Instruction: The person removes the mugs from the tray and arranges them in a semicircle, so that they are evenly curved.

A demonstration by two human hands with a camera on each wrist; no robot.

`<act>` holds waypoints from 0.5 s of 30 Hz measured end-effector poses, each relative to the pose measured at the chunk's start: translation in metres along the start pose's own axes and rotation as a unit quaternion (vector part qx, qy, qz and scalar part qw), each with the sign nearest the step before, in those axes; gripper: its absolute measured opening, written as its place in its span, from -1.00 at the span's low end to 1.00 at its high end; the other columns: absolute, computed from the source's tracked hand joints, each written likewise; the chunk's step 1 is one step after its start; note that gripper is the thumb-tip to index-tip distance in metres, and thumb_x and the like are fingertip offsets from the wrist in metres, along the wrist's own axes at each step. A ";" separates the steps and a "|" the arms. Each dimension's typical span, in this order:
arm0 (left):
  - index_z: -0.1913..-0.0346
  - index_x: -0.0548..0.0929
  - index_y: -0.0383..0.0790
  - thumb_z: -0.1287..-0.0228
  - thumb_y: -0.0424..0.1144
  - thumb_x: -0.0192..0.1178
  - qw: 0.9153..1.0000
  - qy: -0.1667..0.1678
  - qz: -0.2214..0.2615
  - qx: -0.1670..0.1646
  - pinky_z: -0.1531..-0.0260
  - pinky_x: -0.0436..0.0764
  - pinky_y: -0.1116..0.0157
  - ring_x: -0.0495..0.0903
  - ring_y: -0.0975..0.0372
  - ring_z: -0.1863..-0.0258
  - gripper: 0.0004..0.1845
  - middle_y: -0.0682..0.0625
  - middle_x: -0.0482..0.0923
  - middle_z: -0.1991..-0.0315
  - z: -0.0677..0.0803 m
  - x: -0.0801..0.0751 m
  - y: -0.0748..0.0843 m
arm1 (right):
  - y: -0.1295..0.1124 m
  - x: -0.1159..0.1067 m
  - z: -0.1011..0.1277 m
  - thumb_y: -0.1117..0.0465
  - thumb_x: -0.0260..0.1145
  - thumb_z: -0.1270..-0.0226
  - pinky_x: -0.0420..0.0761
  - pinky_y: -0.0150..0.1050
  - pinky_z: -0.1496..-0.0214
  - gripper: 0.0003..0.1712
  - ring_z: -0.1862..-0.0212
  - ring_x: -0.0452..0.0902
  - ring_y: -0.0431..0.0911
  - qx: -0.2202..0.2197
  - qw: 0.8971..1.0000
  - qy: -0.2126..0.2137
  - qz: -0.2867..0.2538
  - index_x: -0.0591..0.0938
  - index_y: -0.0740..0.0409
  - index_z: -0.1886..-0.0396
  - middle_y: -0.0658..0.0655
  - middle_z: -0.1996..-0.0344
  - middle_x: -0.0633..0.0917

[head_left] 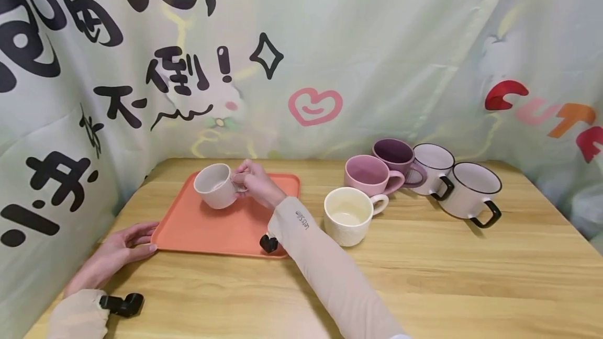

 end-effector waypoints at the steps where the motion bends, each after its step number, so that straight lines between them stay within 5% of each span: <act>1: -0.42 0.26 -0.60 -0.36 -0.32 0.33 1.000 0.000 -0.003 -0.001 0.13 0.58 0.48 0.56 0.54 0.08 -0.28 -0.46 0.45 -0.25 0.001 0.000 0.000 | 0.000 -0.001 0.002 0.51 0.09 -0.48 0.59 -0.33 0.40 -0.78 0.42 0.34 -0.10 -0.002 1.000 -0.006 -0.007 0.34 0.18 0.33 0.12 0.38 0.46; 9: -0.44 0.23 -0.60 -0.37 -0.29 0.34 1.000 -0.003 -0.015 -0.023 0.15 0.58 0.49 0.54 0.58 0.10 -0.25 -0.46 0.44 -0.26 0.005 -0.003 -0.004 | -0.005 -0.002 0.014 0.50 0.11 -0.44 0.49 -0.34 0.48 -0.81 0.53 0.16 -0.14 -0.009 0.999 -0.007 -0.048 0.35 0.16 0.28 0.06 0.60 0.26; 15: -0.45 0.21 -0.61 -0.37 -0.29 0.34 1.000 -0.007 -0.006 -0.019 0.14 0.59 0.48 0.56 0.54 0.08 -0.23 -0.45 0.45 -0.26 0.002 -0.003 -0.004 | -0.023 -0.006 0.028 0.49 0.14 -0.37 0.51 -0.31 0.51 -0.84 0.54 0.19 -0.12 -0.018 0.998 0.035 -0.038 0.40 0.19 0.24 0.08 0.60 0.27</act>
Point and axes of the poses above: each hand's wrist, its own z-axis away from the middle knuckle, its own x-axis out of the palm, y = z × x, the point moved 2 cm from there along -z, towards the middle knuckle
